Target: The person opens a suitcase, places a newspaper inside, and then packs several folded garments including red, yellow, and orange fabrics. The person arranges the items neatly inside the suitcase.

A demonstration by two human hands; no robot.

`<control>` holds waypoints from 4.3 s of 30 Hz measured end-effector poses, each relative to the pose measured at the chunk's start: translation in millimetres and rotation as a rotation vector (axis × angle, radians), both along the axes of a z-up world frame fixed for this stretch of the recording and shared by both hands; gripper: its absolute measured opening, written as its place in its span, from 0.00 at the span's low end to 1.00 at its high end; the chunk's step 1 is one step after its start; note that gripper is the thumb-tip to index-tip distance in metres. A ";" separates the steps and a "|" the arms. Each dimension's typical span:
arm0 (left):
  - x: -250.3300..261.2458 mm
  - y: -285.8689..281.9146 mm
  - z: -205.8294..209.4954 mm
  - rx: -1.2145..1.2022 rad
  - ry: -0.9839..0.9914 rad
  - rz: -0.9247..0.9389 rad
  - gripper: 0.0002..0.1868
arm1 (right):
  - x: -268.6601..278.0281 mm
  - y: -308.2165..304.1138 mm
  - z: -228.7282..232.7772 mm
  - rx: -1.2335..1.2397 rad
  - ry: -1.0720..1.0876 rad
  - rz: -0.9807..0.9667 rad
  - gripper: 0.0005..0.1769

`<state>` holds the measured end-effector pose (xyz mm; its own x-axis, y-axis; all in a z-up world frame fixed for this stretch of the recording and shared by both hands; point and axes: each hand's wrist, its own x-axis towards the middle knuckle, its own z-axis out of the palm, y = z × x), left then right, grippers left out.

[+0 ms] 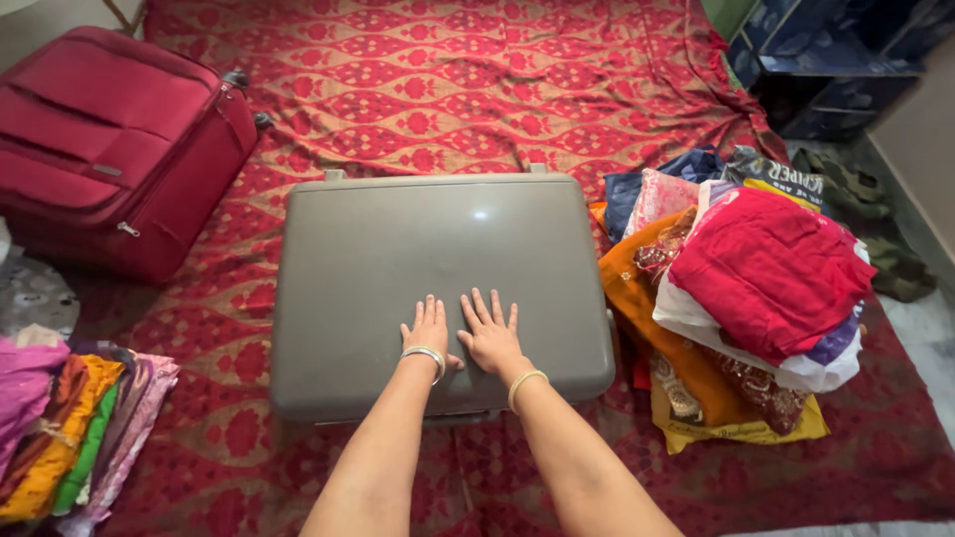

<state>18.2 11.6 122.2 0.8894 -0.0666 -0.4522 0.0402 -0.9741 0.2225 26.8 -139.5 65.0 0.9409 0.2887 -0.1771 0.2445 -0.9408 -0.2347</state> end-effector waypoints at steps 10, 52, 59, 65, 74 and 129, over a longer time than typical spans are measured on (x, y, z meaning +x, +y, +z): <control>3.5 -1.5 -7.4 -0.031 0.028 -0.008 0.75 | -1.0 2.2 1.6 -0.040 -0.005 -0.024 0.42; -9.1 0.7 -13.1 -0.049 -0.106 -0.064 0.70 | -20.1 10.2 -4.3 -0.010 -0.098 -0.145 0.42; -27.0 12.6 -24.6 -0.077 -0.256 -0.121 0.64 | -36.0 5.5 -2.0 -0.006 -0.109 -0.141 0.42; -59.7 66.2 -58.6 0.000 -0.551 -0.075 0.53 | -54.9 -27.0 -8.0 0.056 -0.159 -0.233 0.43; -96.6 161.8 -122.3 -0.113 -0.706 0.805 0.64 | -75.2 -116.2 -19.9 0.068 -0.179 -0.650 0.56; -138.2 -18.3 -255.0 -1.762 0.219 1.861 0.27 | -114.4 -52.0 -30.3 0.306 -0.404 -0.266 0.42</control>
